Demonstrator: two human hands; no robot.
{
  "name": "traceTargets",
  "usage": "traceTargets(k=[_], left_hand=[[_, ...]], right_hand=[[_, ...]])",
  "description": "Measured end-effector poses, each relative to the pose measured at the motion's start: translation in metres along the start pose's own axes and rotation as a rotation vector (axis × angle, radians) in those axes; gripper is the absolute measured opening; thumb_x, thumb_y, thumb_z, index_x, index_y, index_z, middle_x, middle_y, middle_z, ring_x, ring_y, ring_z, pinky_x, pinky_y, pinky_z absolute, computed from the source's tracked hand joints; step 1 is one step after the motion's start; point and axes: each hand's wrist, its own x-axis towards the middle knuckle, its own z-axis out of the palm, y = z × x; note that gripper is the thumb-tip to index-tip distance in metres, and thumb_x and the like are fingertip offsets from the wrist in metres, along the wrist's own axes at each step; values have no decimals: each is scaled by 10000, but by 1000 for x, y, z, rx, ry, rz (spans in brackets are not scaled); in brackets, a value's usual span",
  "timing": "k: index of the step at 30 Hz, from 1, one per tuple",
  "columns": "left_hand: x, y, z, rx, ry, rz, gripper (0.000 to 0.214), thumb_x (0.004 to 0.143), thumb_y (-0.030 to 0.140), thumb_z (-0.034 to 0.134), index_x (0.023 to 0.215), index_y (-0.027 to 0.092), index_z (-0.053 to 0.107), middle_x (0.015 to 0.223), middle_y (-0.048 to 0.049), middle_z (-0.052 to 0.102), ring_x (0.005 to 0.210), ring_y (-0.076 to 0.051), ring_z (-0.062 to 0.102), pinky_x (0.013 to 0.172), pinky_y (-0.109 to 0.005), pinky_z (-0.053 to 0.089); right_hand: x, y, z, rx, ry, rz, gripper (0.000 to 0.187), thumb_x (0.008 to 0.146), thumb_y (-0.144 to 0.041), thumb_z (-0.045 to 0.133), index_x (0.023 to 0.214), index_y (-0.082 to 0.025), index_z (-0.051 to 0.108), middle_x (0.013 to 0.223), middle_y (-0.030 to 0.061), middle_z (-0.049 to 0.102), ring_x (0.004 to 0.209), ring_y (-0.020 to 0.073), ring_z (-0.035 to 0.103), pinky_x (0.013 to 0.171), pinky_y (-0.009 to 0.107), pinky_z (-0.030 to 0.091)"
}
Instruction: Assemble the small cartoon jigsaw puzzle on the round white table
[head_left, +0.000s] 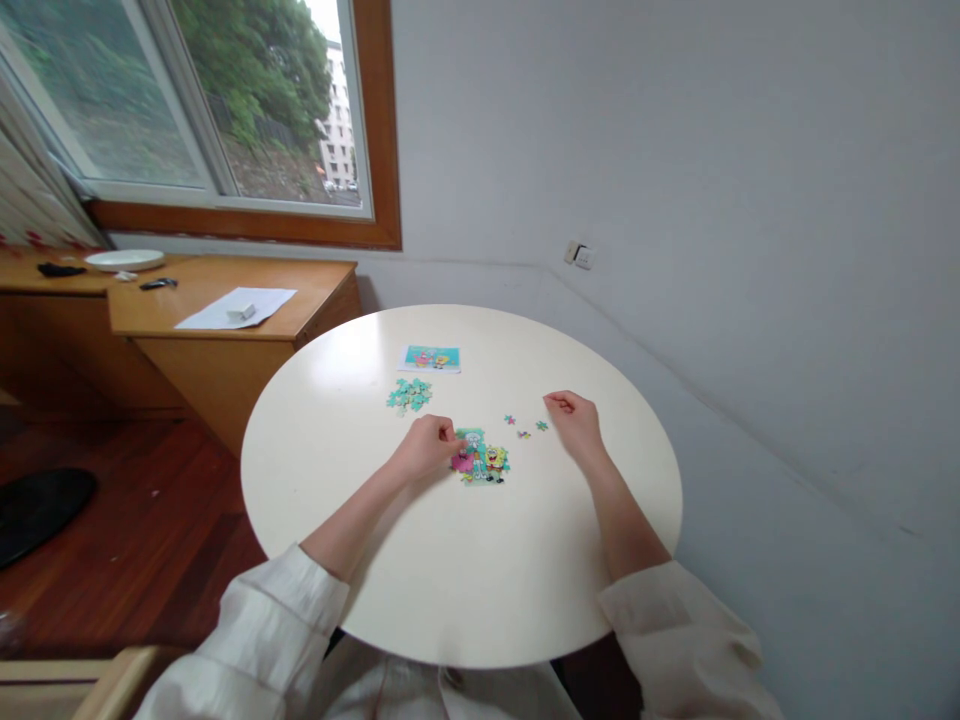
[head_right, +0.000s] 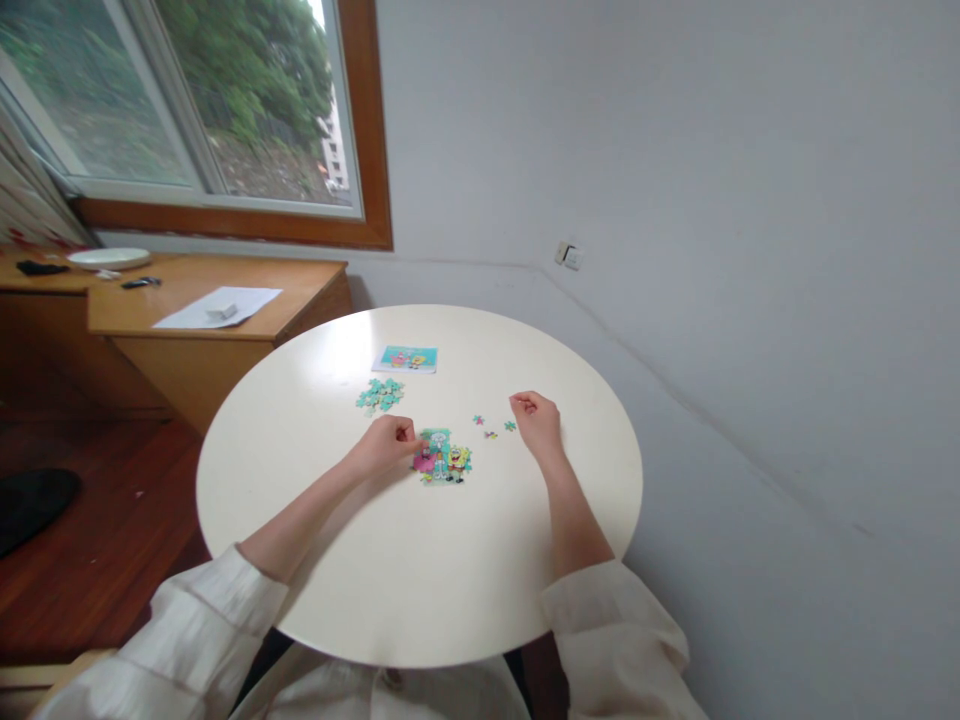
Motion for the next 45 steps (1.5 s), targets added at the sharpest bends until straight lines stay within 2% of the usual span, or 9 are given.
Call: traceTargets(k=[4,7,11,18,25,34,45], left_hand=[[1,1,-1,-20,33,1,290,627,335,574,471,170,394,424,71,351,444,-69,315,455,-215,207],[1,0,0,-19,46,3,288,627,326,573,466,170,393,421,72,347,439,-67,312,453,-215,200],[2,1,0,-19,60,15,281,623,329,562,463,169,396,417,68,349,439,-68,311,452,-215,194],[1,1,-1,-29,44,-2,294,619,350,575,464,171,400,420,68,358,440,-69,315,458,-222,194],[1,3,-2,-12,32,-13,274,636,310,574,470,170,406,421,71,361,442,-73,325,461,-222,198],[3,-3,-1,19,60,13,265,655,286,562,474,169,408,432,68,368,455,-76,329,471,-224,213],[5,-8,1,11,86,26,282,650,311,565,469,172,400,429,64,367,458,-81,331,467,-222,221]], right_hand=[[3,12,-6,-148,-66,51,205,647,-281,526,719,-149,666,666,53,652,609,151,561,584,268,428],[1,12,-5,-237,-127,17,228,649,-234,497,750,-148,683,663,48,652,606,147,565,578,260,417],[-1,9,-5,-293,-127,-20,263,651,-207,458,755,-150,692,632,37,640,569,137,548,543,247,396],[-2,5,-8,-260,-86,29,248,625,-209,465,728,-157,684,589,25,628,543,140,537,526,249,393],[-1,4,-7,-224,-90,78,180,609,-236,498,666,-161,652,635,41,648,634,165,576,586,260,417],[-1,5,-7,-224,-82,84,160,612,-259,510,637,-169,639,626,37,646,634,164,576,580,256,412],[-1,-2,-7,-123,31,104,163,567,-254,533,624,-142,638,560,25,610,544,140,521,511,242,367]])
